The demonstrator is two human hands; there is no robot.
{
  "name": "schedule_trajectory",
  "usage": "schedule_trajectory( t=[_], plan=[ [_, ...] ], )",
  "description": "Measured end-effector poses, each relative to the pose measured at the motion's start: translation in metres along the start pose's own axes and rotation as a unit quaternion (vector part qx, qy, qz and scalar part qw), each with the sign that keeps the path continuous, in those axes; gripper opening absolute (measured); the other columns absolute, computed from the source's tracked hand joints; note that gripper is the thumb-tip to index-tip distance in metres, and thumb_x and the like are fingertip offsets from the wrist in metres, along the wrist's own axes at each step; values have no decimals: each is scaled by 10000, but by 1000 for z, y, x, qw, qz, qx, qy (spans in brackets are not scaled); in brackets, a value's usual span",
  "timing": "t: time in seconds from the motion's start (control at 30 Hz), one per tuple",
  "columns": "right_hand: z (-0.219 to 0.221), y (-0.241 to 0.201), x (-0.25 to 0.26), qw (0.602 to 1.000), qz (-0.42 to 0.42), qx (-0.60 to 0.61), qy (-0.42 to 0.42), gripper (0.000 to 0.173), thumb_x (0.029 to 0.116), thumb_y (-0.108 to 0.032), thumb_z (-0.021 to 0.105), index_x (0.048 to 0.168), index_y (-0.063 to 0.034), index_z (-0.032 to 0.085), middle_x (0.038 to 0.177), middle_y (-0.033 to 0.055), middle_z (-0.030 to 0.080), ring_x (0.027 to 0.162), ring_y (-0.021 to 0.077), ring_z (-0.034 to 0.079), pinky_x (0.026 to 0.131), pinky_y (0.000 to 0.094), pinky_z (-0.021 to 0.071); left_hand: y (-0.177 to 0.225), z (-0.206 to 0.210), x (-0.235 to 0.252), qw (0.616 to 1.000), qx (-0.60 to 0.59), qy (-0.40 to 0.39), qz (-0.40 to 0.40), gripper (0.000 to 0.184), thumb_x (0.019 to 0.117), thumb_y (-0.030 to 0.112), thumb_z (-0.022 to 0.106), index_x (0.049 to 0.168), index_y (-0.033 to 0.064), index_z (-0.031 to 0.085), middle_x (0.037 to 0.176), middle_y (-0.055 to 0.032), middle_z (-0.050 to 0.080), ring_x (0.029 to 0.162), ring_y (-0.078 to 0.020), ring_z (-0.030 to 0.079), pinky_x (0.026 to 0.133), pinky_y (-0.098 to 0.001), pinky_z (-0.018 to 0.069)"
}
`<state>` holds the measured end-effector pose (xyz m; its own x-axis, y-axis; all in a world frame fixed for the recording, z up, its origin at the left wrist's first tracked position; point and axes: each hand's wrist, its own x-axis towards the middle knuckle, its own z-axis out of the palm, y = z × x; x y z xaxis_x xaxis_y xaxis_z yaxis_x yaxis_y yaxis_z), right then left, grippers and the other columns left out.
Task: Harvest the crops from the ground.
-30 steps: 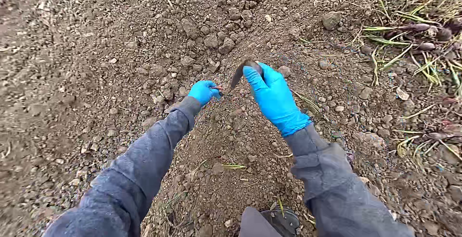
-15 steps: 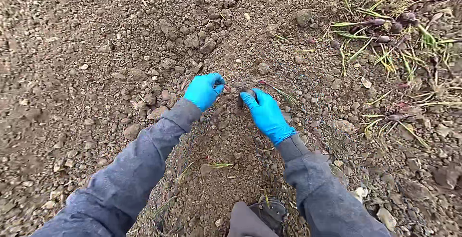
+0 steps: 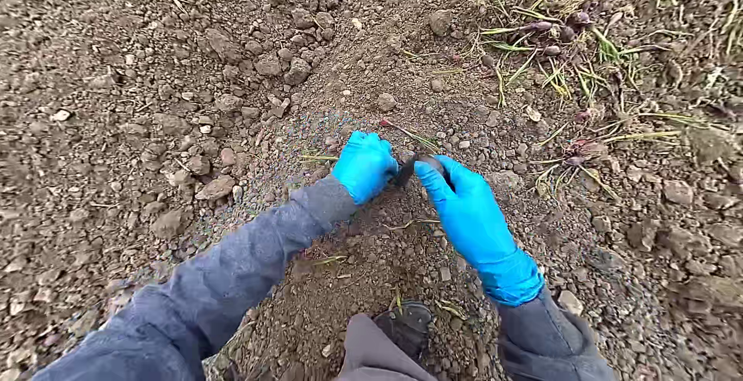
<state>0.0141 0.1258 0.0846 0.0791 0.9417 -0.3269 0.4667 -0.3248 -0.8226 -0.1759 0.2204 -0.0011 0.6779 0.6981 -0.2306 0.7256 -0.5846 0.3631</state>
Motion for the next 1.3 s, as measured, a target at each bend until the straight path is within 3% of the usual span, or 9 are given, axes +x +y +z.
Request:
schedule_trajectory(
  t=[0.13, 0.33, 0.47, 0.6, 0.7, 0.9, 1.0, 1.13, 1.3],
  plan=[
    [-75, -41, -52, 979, -107, 95, 147, 262, 1068, -332, 545, 841, -231, 628, 603, -117, 521, 471, -1, 466, 432, 182, 415, 14, 6, 6, 998, -30, 24, -45, 132, 945, 286, 734, 1043, 256, 818, 1083, -75, 736, 1085, -298, 656, 988, -565, 465],
    [-2, 79, -14, 990, 103, -76, 64, 482, 1022, -624, 503, 1268, -255, 692, 806, 31, 689, 710, 221, 668, 624, 527, 548, -4, -37, 73, 996, 16, -17, -90, 169, 982, 267, 679, 1091, 195, 785, 1060, -76, 749, 1051, -284, 688, 977, -570, 492],
    [-8, 81, -20, 990, 136, -3, 38, 474, 1016, -593, 546, 1314, -251, 684, 916, 5, 724, 832, 163, 691, 755, 468, 577, 66, -56, 52, 982, -160, -45, -93, 114, 985, 280, 693, 1084, 241, 734, 878, 26, 745, 809, -153, 716, 768, -482, 607],
    [-87, 22, -69, 982, -7, 75, 173, 367, 998, -532, 629, 1139, -220, 762, 704, -72, 624, 534, 62, 529, 482, 257, 464, 99, 31, 49, 983, 45, -160, 74, 161, 909, 145, 718, 1044, 188, 795, 1081, -76, 721, 1057, -304, 654, 970, -547, 498],
    [-160, 16, -109, 968, -115, 124, 185, 267, 1009, -278, 643, 1118, -37, 682, 801, 4, 700, 564, 75, 592, 521, 283, 549, 96, 11, 57, 982, 53, -159, 83, 342, 955, 90, 634, 1199, 283, 777, 1178, -53, 713, 1125, -282, 649, 969, -515, 511],
    [-64, 113, -54, 973, 153, -24, 172, 419, 980, -599, 595, 1120, -238, 757, 768, -47, 682, 688, 105, 646, 646, 408, 551, 79, -54, 238, 983, 183, 0, 14, 372, 938, 57, 663, 1286, 172, 720, 1350, -210, 615, 1255, -459, 562, 953, -622, 498],
    [-95, 82, -71, 977, 107, 6, 182, 376, 973, -596, 615, 1084, -267, 761, 705, -74, 637, 580, 74, 577, 528, 311, 498, 58, -46, 288, 987, 144, -35, 58, 266, 936, 236, 749, 1198, 191, 764, 1436, -170, 597, 1356, -448, 516, 1056, -664, 458],
    [-165, 6, -117, 946, 43, 95, 307, 254, 975, -369, 710, 1081, -139, 731, 748, -47, 682, 511, 61, 550, 460, 251, 491, 75, -62, 222, 992, -28, -19, 125, 193, 1017, 234, 669, 1151, 122, 752, 1185, -119, 717, 1146, -304, 680, 1004, -572, 530],
    [-89, 105, -64, 963, 126, 32, 235, 325, 1015, -515, 608, 983, -211, 719, 666, -22, 608, 532, 139, 556, 471, 369, 465, 91, -25, 130, 937, -312, -159, 2, 191, 1076, 235, 579, 1194, 92, 623, 922, -44, 688, 728, -128, 632, 685, -334, 547]
  ],
)
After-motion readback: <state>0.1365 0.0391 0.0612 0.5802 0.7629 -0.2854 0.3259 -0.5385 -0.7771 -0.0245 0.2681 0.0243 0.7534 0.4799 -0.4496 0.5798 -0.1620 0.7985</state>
